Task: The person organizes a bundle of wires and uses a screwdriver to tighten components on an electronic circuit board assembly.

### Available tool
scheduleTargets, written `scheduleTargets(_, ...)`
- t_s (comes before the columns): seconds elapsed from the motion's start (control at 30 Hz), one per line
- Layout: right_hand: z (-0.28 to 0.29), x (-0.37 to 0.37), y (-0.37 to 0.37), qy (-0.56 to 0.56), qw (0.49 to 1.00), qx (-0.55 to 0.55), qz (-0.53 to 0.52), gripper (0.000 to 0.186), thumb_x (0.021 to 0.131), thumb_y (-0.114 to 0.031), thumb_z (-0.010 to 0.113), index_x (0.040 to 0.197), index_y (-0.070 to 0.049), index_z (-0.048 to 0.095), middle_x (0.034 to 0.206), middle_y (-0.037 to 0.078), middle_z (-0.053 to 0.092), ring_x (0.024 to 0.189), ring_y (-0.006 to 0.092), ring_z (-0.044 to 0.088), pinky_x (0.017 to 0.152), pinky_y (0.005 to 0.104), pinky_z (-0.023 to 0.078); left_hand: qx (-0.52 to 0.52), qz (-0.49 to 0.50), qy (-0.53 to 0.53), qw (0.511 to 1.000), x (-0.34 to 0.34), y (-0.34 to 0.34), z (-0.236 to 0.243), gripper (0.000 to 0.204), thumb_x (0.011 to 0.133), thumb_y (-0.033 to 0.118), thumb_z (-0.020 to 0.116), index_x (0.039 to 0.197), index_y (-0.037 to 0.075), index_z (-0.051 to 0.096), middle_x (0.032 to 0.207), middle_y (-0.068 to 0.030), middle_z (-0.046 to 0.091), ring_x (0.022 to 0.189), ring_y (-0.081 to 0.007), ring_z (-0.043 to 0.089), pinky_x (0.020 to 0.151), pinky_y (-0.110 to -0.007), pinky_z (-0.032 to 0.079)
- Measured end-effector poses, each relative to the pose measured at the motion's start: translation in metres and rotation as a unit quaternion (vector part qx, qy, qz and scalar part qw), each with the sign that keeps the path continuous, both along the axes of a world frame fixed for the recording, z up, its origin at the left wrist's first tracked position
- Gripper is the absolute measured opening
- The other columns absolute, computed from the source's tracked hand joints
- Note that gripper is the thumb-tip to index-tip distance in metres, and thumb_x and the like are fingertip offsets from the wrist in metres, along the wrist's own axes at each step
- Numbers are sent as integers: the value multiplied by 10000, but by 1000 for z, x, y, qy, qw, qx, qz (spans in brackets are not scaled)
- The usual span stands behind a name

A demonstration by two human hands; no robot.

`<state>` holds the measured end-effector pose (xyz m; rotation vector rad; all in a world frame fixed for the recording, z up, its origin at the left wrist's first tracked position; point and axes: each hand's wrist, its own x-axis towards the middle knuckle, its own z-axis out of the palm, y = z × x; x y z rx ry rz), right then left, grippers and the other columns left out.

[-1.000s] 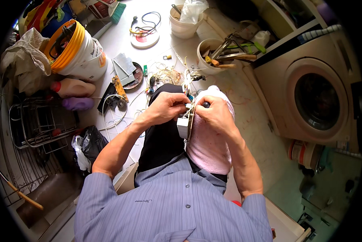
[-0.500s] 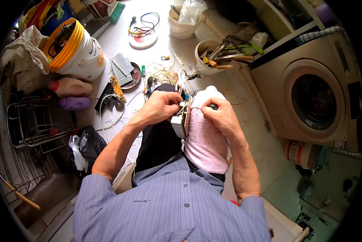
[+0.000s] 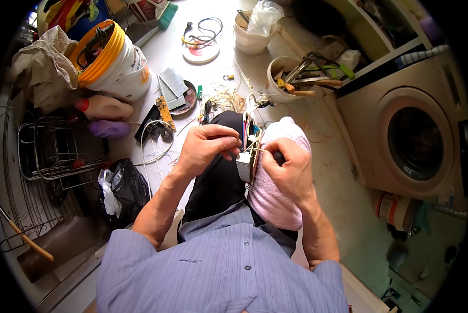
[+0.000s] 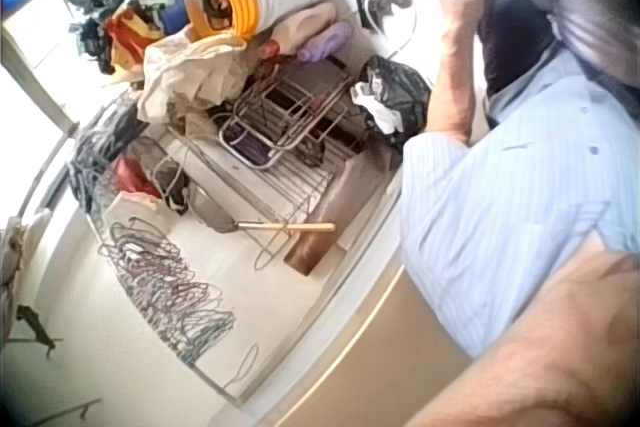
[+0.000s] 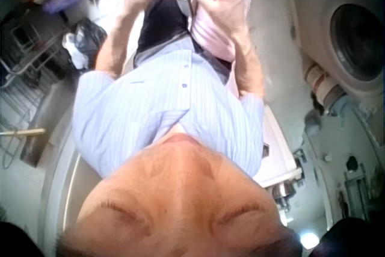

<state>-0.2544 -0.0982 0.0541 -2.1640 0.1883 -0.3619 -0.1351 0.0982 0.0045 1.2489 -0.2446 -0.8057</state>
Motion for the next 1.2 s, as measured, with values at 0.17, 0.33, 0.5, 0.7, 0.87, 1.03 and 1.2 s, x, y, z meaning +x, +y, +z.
scheduleTargets(0.17, 11, 7, 19, -61, 997, -35, 36, 71, 792, -6, 706, 818, -11, 641, 749, 140, 638, 634, 295, 650, 590, 380, 519, -32, -22, 4, 999, -14, 1, 11, 171, 935, 29, 688, 1075, -60, 730, 937, -134, 756, 808, -184, 752, 647, -275, 605)
scheduleTargets(0.33, 12, 5, 19, -48, 998, -14, 36, 72, 802, -20, 712, 825, -8, 646, 764, 141, 646, 637, 295, 656, 588, 380, 522, -28, -12, 8, 1000, -21, -3, 15, 169, 930, 15, 691, 1071, -72, 724, 913, -147, 751, 802, -194, 753, 632, -278, 615)
scheduleTargets(0.5, 11, 4, 20, -49, 998, -22, 38, 76, 801, -27, 720, 837, -10, 656, 760, 137, 649, 642, 293, 662, 588, 381, 526, -21, -19, 16, 999, -25, -5, 23, 176, 939, 14, 675, 1085, -72, 722, 920, -137, 751, 791, -175, 740, 642, -276, 613)
scheduleTargets(0.7, 12, 2, 21, -53, 996, -50, 45, 87, 791, -30, 723, 837, -14, 651, 758, 130, 650, 645, 300, 661, 591, 389, 529, -19, -21, 0, 1000, -29, -5, 27, 184, 944, 19, 669, 1098, -64, 726, 933, -122, 753, 767, -141, 716, 656, -265, 604)
scheduleTargets(0.87, 12, 1, 19, -38, 997, -45, 53, 79, 786, -26, 711, 816, -16, 639, 751, 127, 645, 649, 307, 658, 595, 396, 531, -7, -15, -7, 1000, -30, -5, 25, 189, 944, 24, 670, 1101, -63, 729, 936, -121, 753, 753, -132, 707, 653, -256, 598)
scheduleTargets(1.03, 10, 1, 20, -33, 997, -43, 51, 72, 785, -29, 705, 804, -16, 637, 749, 130, 643, 646, 312, 654, 600, 402, 532, -2, -7, -4, 1000, -34, -5, 24, 204, 938, 19, 672, 1115, -66, 727, 930, -121, 754, 718, -128, 700, 648, -251, 595)
scheduleTargets(1.2, 7, 0, 20, -34, 997, -53, 52, 66, 786, -32, 702, 800, -19, 639, 752, 134, 645, 646, 318, 655, 605, 405, 534, 2, -3, -9, 1000, -37, -5, 23, 211, 935, 15, 672, 1124, -62, 728, 927, -121, 754, 709, -128, 699, 649, -248, 594)
